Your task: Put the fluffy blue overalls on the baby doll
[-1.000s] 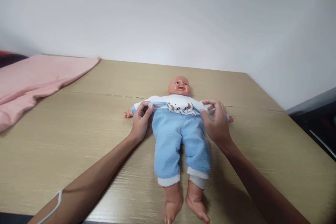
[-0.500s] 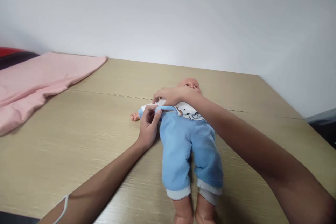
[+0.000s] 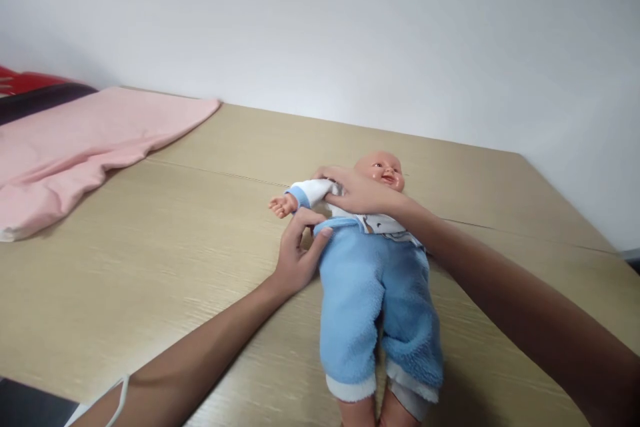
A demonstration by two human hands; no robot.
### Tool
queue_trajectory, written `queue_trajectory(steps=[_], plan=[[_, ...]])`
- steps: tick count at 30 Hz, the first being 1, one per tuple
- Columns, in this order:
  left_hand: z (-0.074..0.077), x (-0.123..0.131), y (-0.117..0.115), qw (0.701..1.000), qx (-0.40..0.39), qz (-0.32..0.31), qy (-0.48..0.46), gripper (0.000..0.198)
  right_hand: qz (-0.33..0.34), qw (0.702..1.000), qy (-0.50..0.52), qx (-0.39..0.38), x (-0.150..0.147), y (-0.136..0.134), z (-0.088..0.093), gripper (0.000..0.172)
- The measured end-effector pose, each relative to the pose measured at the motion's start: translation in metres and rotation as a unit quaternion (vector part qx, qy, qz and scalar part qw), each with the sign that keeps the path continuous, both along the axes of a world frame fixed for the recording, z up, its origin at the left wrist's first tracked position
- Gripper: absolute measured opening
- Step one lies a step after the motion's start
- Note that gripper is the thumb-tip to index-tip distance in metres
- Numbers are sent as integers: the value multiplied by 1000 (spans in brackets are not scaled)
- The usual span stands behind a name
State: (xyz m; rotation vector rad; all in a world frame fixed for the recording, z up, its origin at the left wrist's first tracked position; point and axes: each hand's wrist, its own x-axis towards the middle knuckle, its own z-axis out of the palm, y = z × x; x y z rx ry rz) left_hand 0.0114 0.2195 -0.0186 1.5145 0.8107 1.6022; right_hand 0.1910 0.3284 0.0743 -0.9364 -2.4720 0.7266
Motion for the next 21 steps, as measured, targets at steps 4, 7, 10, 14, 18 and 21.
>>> queue_trajectory(steps=[4, 7, 10, 14, 18, 21], plan=[[-5, -8, -6, 989, 125, 22, 76, 4, -3, 994, 82, -77, 14, 1, -9, 27], [-11, -14, -13, 977, 162, 68, 124, 9, -4, 986, 97, -136, 22, 4, -13, 33], [-14, -11, -14, 978, 136, 116, 108, 12, -3, 985, 95, -143, 24, 3, -13, 40], [-5, 1, -6, 993, 61, 105, -11, 20, 23, 989, 86, -114, 22, -3, -9, 38], [0, 5, 7, 990, -85, 47, -101, 29, 20, 989, 77, -125, 28, -18, 8, 30], [-4, 2, 20, 979, -154, 10, -133, 36, -47, 992, 68, -94, 40, -36, 21, 34]])
